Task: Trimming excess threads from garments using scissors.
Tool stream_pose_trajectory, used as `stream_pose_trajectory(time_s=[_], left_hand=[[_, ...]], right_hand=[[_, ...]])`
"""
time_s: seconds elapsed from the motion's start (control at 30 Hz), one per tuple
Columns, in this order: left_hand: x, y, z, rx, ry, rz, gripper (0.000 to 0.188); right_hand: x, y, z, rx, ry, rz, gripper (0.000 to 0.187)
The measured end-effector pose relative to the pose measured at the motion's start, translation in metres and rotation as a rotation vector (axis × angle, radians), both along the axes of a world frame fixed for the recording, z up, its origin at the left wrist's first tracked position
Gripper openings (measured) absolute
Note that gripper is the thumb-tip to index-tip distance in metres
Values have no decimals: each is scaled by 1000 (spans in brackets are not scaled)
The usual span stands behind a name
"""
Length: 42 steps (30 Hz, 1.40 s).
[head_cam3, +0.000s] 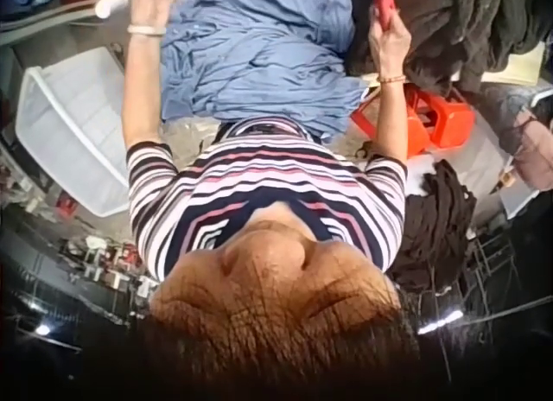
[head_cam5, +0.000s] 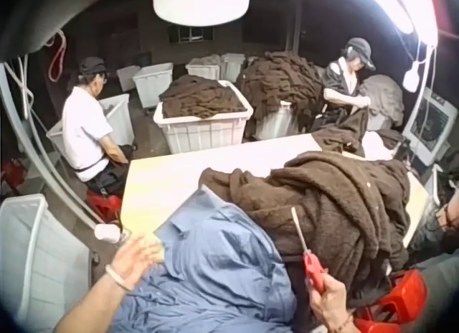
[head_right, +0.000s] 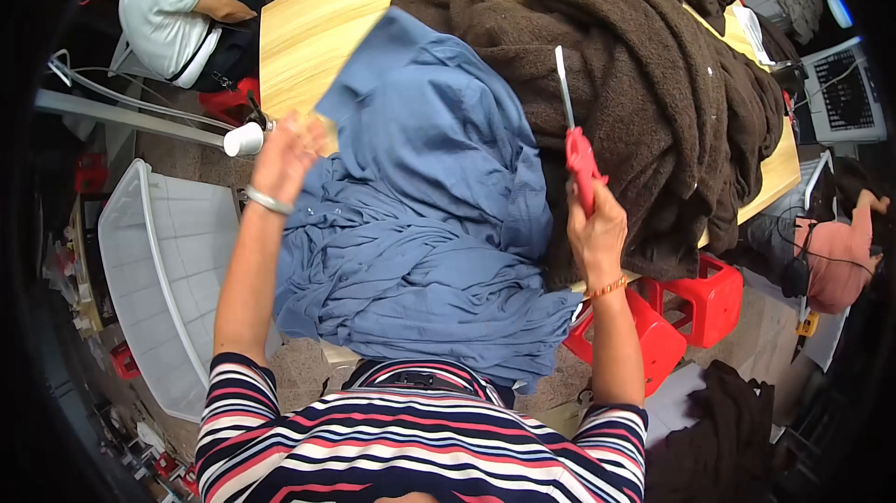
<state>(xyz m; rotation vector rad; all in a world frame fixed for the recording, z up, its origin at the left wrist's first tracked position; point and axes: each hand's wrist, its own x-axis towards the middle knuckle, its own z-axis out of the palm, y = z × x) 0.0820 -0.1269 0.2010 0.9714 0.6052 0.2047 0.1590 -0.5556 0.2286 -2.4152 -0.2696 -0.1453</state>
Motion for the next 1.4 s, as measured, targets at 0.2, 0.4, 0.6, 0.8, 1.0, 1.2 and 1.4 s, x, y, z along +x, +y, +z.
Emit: stream_pose_trajectory(time_s=[0.2,0.4,0.6,0.8,1.0,1.2,1.4], left_hand=[[-21,-42,-77,22,376,-203,41],[33,-61,-119,322,255,-115,41],[51,-80,-131,1657,-85,-458,56],[36,-88,-144,1755,157,-806,61],[48,-84,-145,1753,192,-854,63],[53,-82,-142,1757,186,-847,64],[55,-85,-146,1719,158,-813,61]], right_hand=[[-42,7,-21,-58,93,104,13],[-43,45,-13,-195,68,186,18],[-43,64,-17,-73,403,266,51],[-36,79,-45,-374,221,553,30],[-33,97,-63,-339,240,542,16],[-1,138,-60,-381,264,533,13],[38,165,-69,-419,182,497,19]])
